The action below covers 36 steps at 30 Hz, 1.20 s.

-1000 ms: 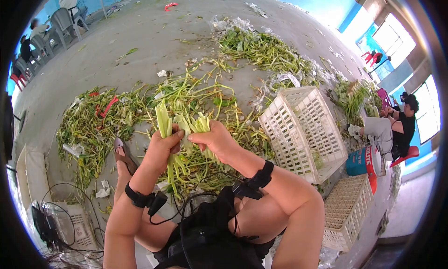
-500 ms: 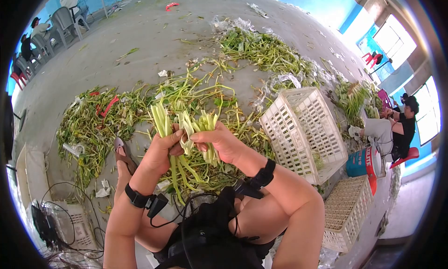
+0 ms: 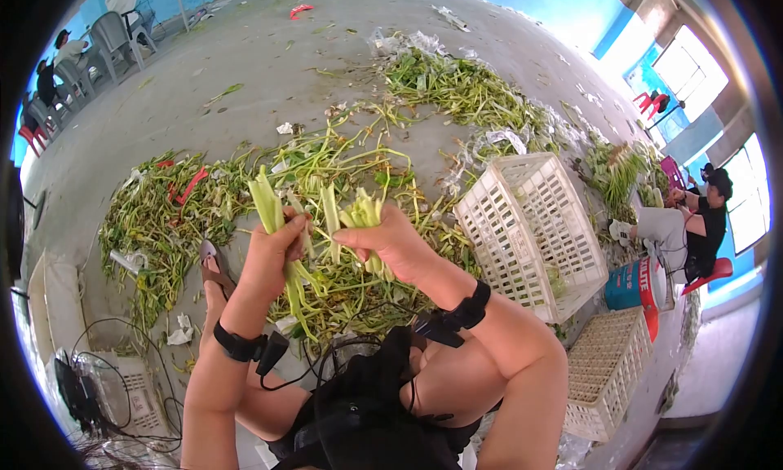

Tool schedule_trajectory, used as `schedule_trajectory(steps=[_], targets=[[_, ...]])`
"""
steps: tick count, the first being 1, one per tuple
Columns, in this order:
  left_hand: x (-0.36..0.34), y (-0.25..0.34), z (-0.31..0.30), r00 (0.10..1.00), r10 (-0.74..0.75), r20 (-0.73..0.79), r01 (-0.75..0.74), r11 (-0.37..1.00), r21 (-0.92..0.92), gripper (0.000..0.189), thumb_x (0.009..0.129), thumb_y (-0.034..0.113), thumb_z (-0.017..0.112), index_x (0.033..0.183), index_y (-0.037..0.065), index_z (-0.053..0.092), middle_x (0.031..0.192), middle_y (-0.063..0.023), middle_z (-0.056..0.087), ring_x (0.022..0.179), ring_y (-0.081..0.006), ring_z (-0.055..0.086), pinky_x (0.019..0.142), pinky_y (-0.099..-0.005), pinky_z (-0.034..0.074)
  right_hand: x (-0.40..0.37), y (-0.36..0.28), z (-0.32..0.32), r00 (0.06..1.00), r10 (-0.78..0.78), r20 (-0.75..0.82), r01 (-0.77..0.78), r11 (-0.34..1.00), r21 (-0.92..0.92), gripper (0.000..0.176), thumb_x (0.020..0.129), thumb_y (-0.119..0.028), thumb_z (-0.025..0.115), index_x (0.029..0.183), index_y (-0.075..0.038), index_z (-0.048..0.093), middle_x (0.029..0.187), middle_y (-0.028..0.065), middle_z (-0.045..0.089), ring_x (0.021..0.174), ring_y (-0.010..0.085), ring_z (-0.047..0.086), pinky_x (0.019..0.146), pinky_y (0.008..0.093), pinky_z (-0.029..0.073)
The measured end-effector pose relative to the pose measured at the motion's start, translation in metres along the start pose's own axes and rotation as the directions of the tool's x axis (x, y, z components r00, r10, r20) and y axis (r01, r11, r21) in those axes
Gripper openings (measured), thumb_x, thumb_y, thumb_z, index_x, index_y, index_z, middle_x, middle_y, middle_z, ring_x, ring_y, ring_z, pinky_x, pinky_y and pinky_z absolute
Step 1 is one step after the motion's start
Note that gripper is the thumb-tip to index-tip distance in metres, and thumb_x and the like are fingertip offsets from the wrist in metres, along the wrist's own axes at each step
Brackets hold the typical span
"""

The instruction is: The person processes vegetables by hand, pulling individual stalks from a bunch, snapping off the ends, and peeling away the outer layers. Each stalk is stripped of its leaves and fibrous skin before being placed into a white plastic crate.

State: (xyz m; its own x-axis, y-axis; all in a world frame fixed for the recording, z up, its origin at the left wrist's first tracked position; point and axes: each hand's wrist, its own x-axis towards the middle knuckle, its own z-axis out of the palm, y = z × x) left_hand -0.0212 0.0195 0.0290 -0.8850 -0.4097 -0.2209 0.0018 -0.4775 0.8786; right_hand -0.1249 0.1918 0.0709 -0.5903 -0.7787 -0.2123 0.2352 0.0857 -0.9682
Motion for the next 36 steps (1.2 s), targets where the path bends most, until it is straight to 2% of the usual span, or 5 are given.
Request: schedule_trajectory(steps=[7,25,28,31,36], targets=[[-0.009,-0.007,0.016,1.000,0.025,-0.010,-0.022,0.976,0.215,0.012,0.088,0.013,0.065,0.091,0.002,0.062,0.060,0.0058,0.046,0.051,-0.0040,0.037,0.046,-0.0219,0.028,0.005,0.016,0.009,0.998,-0.036,-0.047,0.029,0.988,-0.149,0.021,0.078,-0.015,0.072,0.090,-0.001,0.061,0.069,0.0008,0.058,0.055,0.0078,0.051,0.049,0.0242,0.040],[-0.010,-0.007,0.014,0.989,0.138,0.053,-0.146,0.859,0.491,0.014,0.086,0.013,0.066,0.090,0.001,0.060,0.073,0.0037,0.054,0.065,-0.0036,0.044,0.057,-0.0220,0.036,0.003,0.021,0.012,0.961,-0.229,-0.154,0.120,0.850,-0.512,0.026,0.076,-0.018,0.068,0.092,0.002,0.062,0.061,0.0071,0.057,0.054,0.0113,0.052,0.050,0.0315,0.041],[-0.009,-0.012,0.012,0.981,0.173,0.083,-0.192,0.859,0.474,0.013,0.086,0.013,0.066,0.090,0.001,0.060,0.071,0.0038,0.053,0.061,-0.0037,0.043,0.054,-0.0221,0.035,0.007,0.029,0.007,0.973,-0.179,-0.147,0.103,0.903,-0.418,0.024,0.077,-0.017,0.066,0.089,0.003,0.062,0.063,0.0057,0.059,0.053,0.0105,0.052,0.049,0.0296,0.040],[-0.008,-0.010,0.010,0.995,0.068,0.077,-0.094,0.908,0.408,0.011,0.086,0.012,0.065,0.089,0.002,0.060,0.068,0.0041,0.050,0.056,-0.0042,0.040,0.050,-0.0225,0.032,0.008,0.028,0.006,0.993,-0.030,-0.116,0.010,0.987,-0.163,0.020,0.076,-0.016,0.067,0.086,0.001,0.062,0.066,0.0030,0.059,0.054,0.0099,0.052,0.049,0.0273,0.040],[-0.012,-0.001,0.010,0.985,-0.101,0.139,0.088,0.991,0.102,0.006,0.088,0.008,0.061,0.090,0.004,0.057,0.063,0.0040,0.047,0.050,-0.0051,0.038,0.047,-0.0226,0.029,0.011,0.026,0.004,1.000,0.004,-0.014,-0.002,0.993,0.120,0.011,0.077,-0.012,0.067,0.084,-0.004,0.062,0.070,0.0011,0.059,0.056,0.0094,0.052,0.051,0.0247,0.041]])
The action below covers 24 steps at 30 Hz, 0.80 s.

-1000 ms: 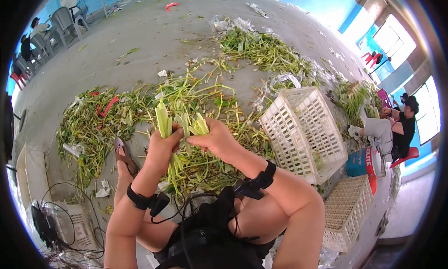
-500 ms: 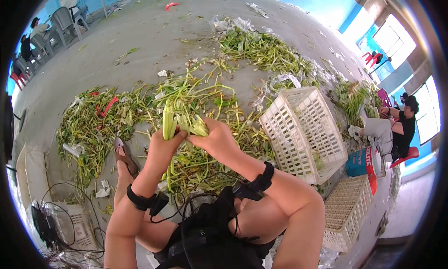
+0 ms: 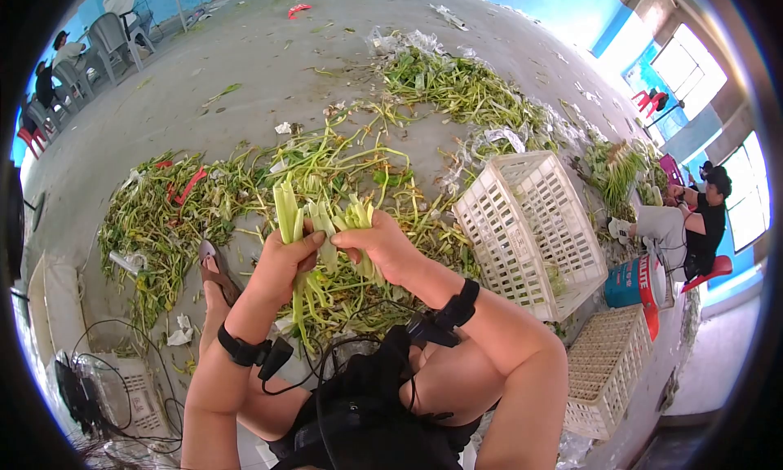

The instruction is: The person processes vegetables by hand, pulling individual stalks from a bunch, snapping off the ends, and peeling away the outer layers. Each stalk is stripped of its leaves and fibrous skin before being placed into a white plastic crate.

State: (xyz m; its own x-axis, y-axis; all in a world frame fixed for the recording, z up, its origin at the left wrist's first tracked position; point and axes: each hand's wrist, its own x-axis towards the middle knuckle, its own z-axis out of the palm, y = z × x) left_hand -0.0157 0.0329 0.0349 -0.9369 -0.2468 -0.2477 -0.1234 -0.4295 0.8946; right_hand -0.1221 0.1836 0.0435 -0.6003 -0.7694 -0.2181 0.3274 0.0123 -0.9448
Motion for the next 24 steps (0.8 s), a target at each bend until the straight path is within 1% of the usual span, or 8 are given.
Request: schedule_trajectory(steps=[4,7,10,13,16,17,21,24], targets=[[0.006,-0.007,-0.006,0.999,-0.032,0.035,0.038,0.981,-0.188,0.006,0.088,0.007,0.060,0.092,0.005,0.055,0.063,0.0027,0.049,0.050,-0.0060,0.039,0.047,-0.0224,0.029,-0.003,-0.007,0.004,0.999,0.002,0.052,-0.011,0.985,0.171,0.009,0.078,-0.009,0.066,0.083,-0.004,0.061,0.070,0.0006,0.058,0.056,0.0085,0.051,0.051,0.0235,0.040],[0.009,-0.008,-0.009,1.000,-0.006,-0.028,0.000,0.981,-0.196,0.008,0.088,0.008,0.061,0.091,0.006,0.055,0.063,0.0021,0.049,0.050,-0.0063,0.039,0.046,-0.0225,0.030,-0.003,-0.010,0.000,0.997,-0.010,0.078,-0.009,0.971,0.241,0.009,0.078,-0.009,0.066,0.083,-0.005,0.060,0.068,0.0000,0.056,0.056,0.0081,0.051,0.052,0.0232,0.040],[0.013,-0.007,-0.015,0.988,-0.002,-0.157,-0.015,0.994,-0.109,0.009,0.088,0.008,0.062,0.091,0.006,0.054,0.062,0.0021,0.048,0.050,-0.0064,0.039,0.047,-0.0225,0.031,-0.006,-0.018,0.000,0.999,-0.015,0.051,0.002,0.970,0.244,0.010,0.078,-0.009,0.067,0.083,-0.005,0.059,0.067,-0.0002,0.055,0.055,0.0080,0.051,0.052,0.0230,0.040],[0.013,-0.005,-0.016,0.979,0.066,-0.194,-0.066,0.998,0.006,0.012,0.087,0.011,0.065,0.093,0.004,0.056,0.063,0.0026,0.048,0.050,-0.0063,0.040,0.047,-0.0221,0.032,-0.006,-0.018,0.001,1.000,-0.020,0.011,0.018,0.992,0.121,0.012,0.078,-0.010,0.069,0.081,-0.004,0.058,0.067,0.0004,0.056,0.054,0.0083,0.051,0.050,0.0235,0.040],[0.008,-0.001,-0.007,0.982,0.078,-0.172,-0.055,0.989,0.138,0.013,0.086,0.011,0.066,0.093,0.003,0.058,0.063,0.0031,0.048,0.051,-0.0062,0.041,0.047,-0.0222,0.032,-0.004,-0.010,0.002,1.000,-0.005,0.003,0.006,0.987,-0.160,0.016,0.077,-0.013,0.071,0.081,-0.003,0.059,0.066,0.0010,0.057,0.052,0.0088,0.051,0.048,0.0244,0.039],[0.006,-0.001,-0.003,0.984,0.076,-0.158,-0.046,0.982,0.183,0.013,0.086,0.011,0.066,0.093,0.002,0.059,0.063,0.0032,0.048,0.051,-0.0061,0.041,0.047,-0.0223,0.032,-0.003,-0.006,0.004,1.000,-0.022,-0.006,0.020,0.979,-0.201,0.020,0.078,-0.016,0.072,0.082,-0.002,0.060,0.065,0.0012,0.058,0.052,0.0090,0.051,0.047,0.0252,0.039],[0.007,-0.009,-0.001,0.983,0.126,-0.133,-0.093,0.968,0.232,0.012,0.087,0.012,0.063,0.090,0.002,0.061,0.063,0.0039,0.048,0.052,-0.0056,0.040,0.049,-0.0224,0.031,-0.003,0.001,0.007,0.990,-0.116,-0.074,0.077,0.911,-0.406,0.022,0.077,-0.017,0.072,0.088,0.000,0.061,0.065,0.0018,0.058,0.053,0.0088,0.052,0.050,0.0260,0.042],[0.004,-0.005,0.001,0.987,0.107,-0.117,-0.074,0.965,0.253,0.012,0.088,0.014,0.062,0.090,0.002,0.062,0.063,0.0041,0.048,0.053,-0.0056,0.040,0.049,-0.0226,0.030,-0.005,-0.001,0.009,0.985,-0.145,-0.091,0.081,0.863,-0.498,0.025,0.077,-0.017,0.071,0.092,0.000,0.061,0.066,0.0025,0.058,0.055,0.0085,0.052,0.051,0.0271,0.042]])
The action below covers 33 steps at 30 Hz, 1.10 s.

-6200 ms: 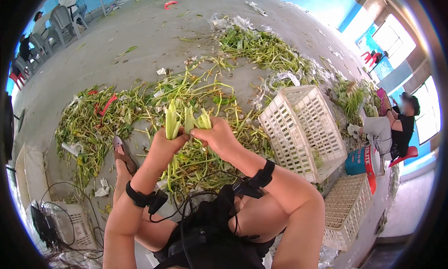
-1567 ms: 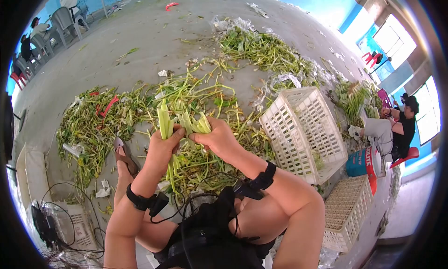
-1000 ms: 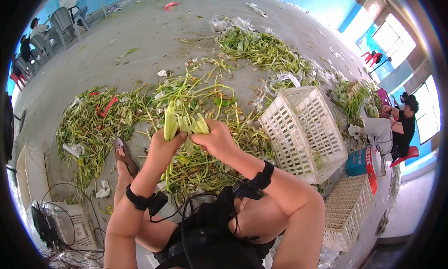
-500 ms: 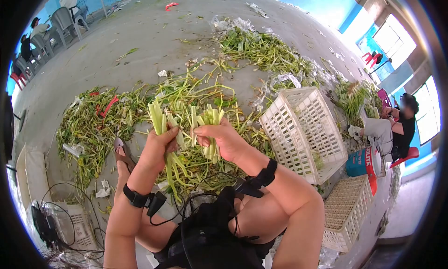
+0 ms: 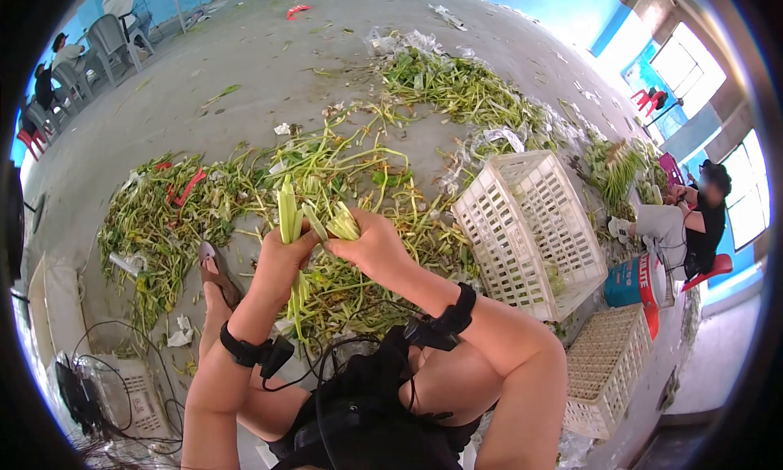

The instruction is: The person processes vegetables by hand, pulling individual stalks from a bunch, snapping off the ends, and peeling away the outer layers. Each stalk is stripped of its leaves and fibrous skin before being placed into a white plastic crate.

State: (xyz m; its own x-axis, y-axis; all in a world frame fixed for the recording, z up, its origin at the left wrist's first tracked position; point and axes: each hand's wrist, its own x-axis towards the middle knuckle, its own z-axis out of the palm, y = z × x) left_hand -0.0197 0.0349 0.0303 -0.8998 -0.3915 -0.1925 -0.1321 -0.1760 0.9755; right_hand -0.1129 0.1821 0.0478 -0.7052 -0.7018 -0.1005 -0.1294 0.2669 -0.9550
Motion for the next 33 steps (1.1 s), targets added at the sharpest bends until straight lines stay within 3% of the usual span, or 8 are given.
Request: schedule_trajectory(steps=[3,9,14,17,20,23,30,33], targets=[[-0.003,0.004,0.001,0.999,0.044,0.017,-0.045,0.999,0.019,0.014,0.089,0.015,0.061,0.092,0.001,0.064,0.062,0.0042,0.047,0.052,-0.0055,0.039,0.049,-0.0227,0.029,-0.003,-0.006,0.000,0.999,-0.023,-0.025,0.022,1.000,-0.019,0.026,0.076,-0.016,0.071,0.094,0.000,0.061,0.067,0.0029,0.058,0.056,0.0085,0.052,0.052,0.0278,0.042],[-0.003,0.002,0.000,1.000,-0.020,0.024,0.021,0.999,-0.046,0.016,0.089,0.015,0.062,0.095,0.001,0.064,0.063,0.0046,0.049,0.052,-0.0049,0.039,0.049,-0.0223,0.030,0.000,-0.002,0.000,0.998,-0.021,-0.065,0.024,0.999,0.043,0.028,0.076,-0.016,0.072,0.097,-0.001,0.061,0.069,0.0030,0.060,0.058,0.0090,0.053,0.054,0.0283,0.043],[-0.003,0.000,0.003,0.999,0.032,-0.003,-0.032,0.997,0.063,0.019,0.089,0.016,0.064,0.100,0.001,0.063,0.065,0.0050,0.051,0.054,-0.0041,0.041,0.050,-0.0212,0.031,0.001,0.002,0.000,0.999,-0.025,-0.031,0.025,1.000,0.012,0.029,0.076,-0.015,0.073,0.100,-0.002,0.061,0.073,0.0026,0.062,0.061,0.0087,0.054,0.055,0.0279,0.044],[0.000,-0.001,0.002,0.998,0.054,-0.015,-0.053,0.996,0.070,0.019,0.088,0.016,0.064,0.099,0.001,0.063,0.067,0.0050,0.051,0.055,-0.0042,0.041,0.050,-0.0211,0.032,0.000,0.003,0.002,0.996,-0.087,-0.015,0.088,0.990,0.113,0.028,0.078,-0.016,0.072,0.099,-0.001,0.061,0.076,0.0012,0.062,0.062,0.0082,0.054,0.055,0.0271,0.044],[-0.001,-0.001,0.002,0.997,0.069,-0.023,-0.068,0.996,0.063,0.016,0.088,0.016,0.064,0.096,0.001,0.062,0.067,0.0049,0.051,0.055,-0.0042,0.041,0.050,-0.0214,0.032,0.003,0.008,-0.001,1.000,0.025,0.003,-0.025,0.959,0.283,0.027,0.080,-0.017,0.072,0.098,-0.001,0.061,0.080,-0.0002,0.062,0.064,0.0071,0.053,0.056,0.0256,0.042],[0.000,-0.007,0.002,0.996,0.089,0.010,-0.090,0.993,0.073,0.015,0.088,0.015,0.064,0.092,0.002,0.062,0.066,0.0051,0.050,0.055,-0.0044,0.041,0.050,-0.0215,0.032,0.000,-0.001,0.001,0.998,0.051,-0.044,-0.027,0.903,0.428,0.026,0.080,-0.018,0.073,0.097,-0.001,0.062,0.081,-0.0001,0.063,0.067,0.0063,0.052,0.057,0.0239,0.040],[-0.003,0.001,0.007,0.998,-0.008,0.054,0.009,1.000,-0.020,0.012,0.088,0.014,0.065,0.088,0.003,0.061,0.066,0.0043,0.049,0.053,-0.0047,0.039,0.049,-0.0217,0.031,0.003,0.000,0.001,0.994,0.090,0.066,-0.111,0.844,0.524,0.020,0.084,-0.018,0.069,0.096,-0.002,0.067,0.082,-0.0005,0.064,0.067,0.0071,0.051,0.057,0.0231,0.040],[-0.002,0.000,0.000,0.986,-0.119,0.116,0.131,0.986,-0.099,0.026,0.087,0.015,0.066,0.109,0.001,0.063,0.076,0.0014,0.059,0.063,-0.0079,0.050,0.057,-0.0239,0.040,0.004,-0.003,-0.004,0.986,0.118,0.115,-0.163,0.778,0.606,0.022,0.086,-0.020,0.067,0.098,-0.002,0.068,0.083,0.0001,0.065,0.066,0.0076,0.050,0.058,0.0235,0.041]])
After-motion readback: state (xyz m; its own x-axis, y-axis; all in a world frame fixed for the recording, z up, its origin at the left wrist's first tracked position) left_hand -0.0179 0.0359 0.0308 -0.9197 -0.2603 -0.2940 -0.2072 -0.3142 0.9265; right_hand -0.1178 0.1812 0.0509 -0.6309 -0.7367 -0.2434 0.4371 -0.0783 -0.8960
